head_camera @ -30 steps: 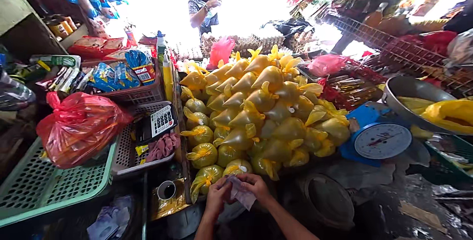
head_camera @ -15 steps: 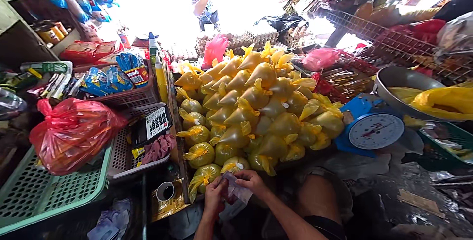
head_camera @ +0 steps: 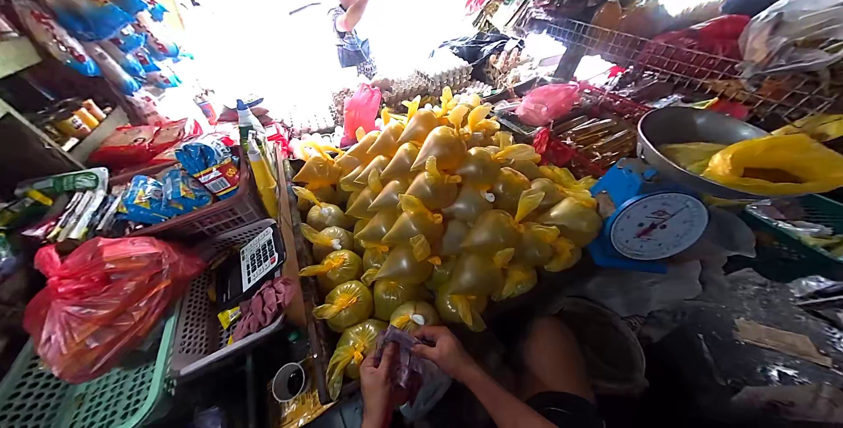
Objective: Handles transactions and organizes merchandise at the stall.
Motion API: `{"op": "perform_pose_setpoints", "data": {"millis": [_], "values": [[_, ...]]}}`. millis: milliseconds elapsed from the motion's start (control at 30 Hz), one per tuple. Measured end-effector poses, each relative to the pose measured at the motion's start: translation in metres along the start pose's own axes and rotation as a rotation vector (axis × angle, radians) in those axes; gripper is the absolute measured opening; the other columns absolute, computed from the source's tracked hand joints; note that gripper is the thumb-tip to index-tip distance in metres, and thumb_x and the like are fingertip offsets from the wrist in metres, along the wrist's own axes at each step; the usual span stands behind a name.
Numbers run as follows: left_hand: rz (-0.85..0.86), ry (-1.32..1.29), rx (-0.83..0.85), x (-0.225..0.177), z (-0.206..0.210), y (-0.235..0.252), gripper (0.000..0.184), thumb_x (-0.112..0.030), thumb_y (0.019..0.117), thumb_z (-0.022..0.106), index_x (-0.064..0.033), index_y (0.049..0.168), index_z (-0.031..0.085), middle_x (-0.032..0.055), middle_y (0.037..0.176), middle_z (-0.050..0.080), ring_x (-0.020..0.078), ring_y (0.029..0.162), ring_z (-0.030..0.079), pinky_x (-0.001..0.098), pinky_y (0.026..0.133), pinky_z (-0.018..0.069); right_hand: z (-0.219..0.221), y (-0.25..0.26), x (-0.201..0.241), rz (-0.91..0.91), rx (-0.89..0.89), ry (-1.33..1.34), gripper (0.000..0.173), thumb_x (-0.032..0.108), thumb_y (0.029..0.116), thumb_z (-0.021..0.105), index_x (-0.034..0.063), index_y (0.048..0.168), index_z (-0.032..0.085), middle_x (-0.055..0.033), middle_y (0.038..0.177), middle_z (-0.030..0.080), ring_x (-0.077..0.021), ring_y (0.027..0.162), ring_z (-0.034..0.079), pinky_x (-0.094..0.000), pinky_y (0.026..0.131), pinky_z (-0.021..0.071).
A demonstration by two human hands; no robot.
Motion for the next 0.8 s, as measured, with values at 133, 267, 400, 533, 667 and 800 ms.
{"op": "perform_pose_setpoints", "data": {"millis": [133, 267, 400, 533, 667, 800], "values": [[0.116, 0.116, 0.076, -0.012, 0.014, 0.006, 0.032, -0.01, 0.1002, 0.061, 0.0036, 0.128, 0.066, 0.0145, 0.124, 0.071, 0.0207, 0.11, 0.069, 0.0362, 0.097, 0.0576, -0.004, 0.0, -0.001, 0.0, 0.042, 0.04, 0.02, 0.027, 0.0941, 0.075, 0.0102, 0.104, 0.077, -0.0002, 0.092, 0.076, -0.0082, 0.087, 0.071, -0.0321, 0.084, 0.0601], [0.196, 0.222, 0.101, -0.021, 0.033, 0.014, 0.027, -0.012, 0.1013, 0.06, 0.0001, 0.124, 0.069, 0.0119, 0.123, 0.071, 0.0199, 0.111, 0.069, 0.0351, 0.098, 0.0573, -0.006, -0.003, -0.001, 0.051, 0.064, 0.087, 0.025, 0.031, 0.092, 0.077, 0.0104, 0.106, 0.076, -0.0006, 0.093, 0.076, -0.0095, 0.087, 0.071, -0.034, 0.084, 0.0602], [0.237, 0.275, 0.183, -0.02, 0.047, 0.02, 0.023, -0.009, 0.1, 0.06, -0.0017, 0.118, 0.074, 0.0111, 0.126, 0.069, 0.0207, 0.113, 0.067, 0.0344, 0.098, 0.0568, -0.005, -0.008, 0.001, 0.083, 0.029, 0.133, 0.018, 0.023, 0.092, 0.076, 0.0095, 0.104, 0.077, -0.001, 0.093, 0.076, -0.0088, 0.086, 0.071, -0.0335, 0.084, 0.0599], [0.17, 0.182, 0.234, -0.02, 0.05, 0.017, 0.029, -0.012, 0.101, 0.062, 0.001, 0.125, 0.07, 0.0143, 0.127, 0.069, 0.0243, 0.114, 0.067, 0.0389, 0.1, 0.0566, -0.008, -0.014, 0.004, 0.111, 0.048, 0.282, 0.019, 0.018, 0.0932, 0.075, 0.0073, 0.109, 0.076, -0.0038, 0.098, 0.077, -0.0123, 0.091, 0.072, -0.0355, 0.087, 0.0606], [0.007, -0.003, 0.273, -0.023, 0.043, 0.006, 0.05, -0.031, 0.0949, 0.073, 0.0054, 0.127, 0.06, 0.0192, 0.109, 0.073, 0.025, 0.1, 0.072, 0.0414, 0.092, 0.0597, -0.007, -0.014, 0.005, 0.116, 0.103, 0.38, 0.023, 0.017, 0.0909, 0.078, 0.0047, 0.11, 0.075, -0.0067, 0.103, 0.076, -0.0158, 0.096, 0.073, -0.0381, 0.091, 0.06], [-0.127, -0.014, 0.365, -0.024, 0.024, -0.009, 0.072, -0.043, 0.0903, 0.076, 0.003, 0.139, 0.05, 0.0193, 0.118, 0.071, 0.0269, 0.108, 0.07, 0.0456, 0.097, 0.0575, 0.008, -0.017, 0.03, 0.153, 0.106, 0.441, 0.021, 0.015, 0.09, 0.078, 0.0024, 0.106, 0.074, -0.0078, 0.1, 0.076, -0.017, 0.095, 0.072, -0.0393, 0.09, 0.0597]]}}
Point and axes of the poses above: each hand's wrist, its own y-axis towards the middle knuckle, its own z-axis out of the palm, x = y × z, the point moved 2 cm from there along y, towards the middle knuckle
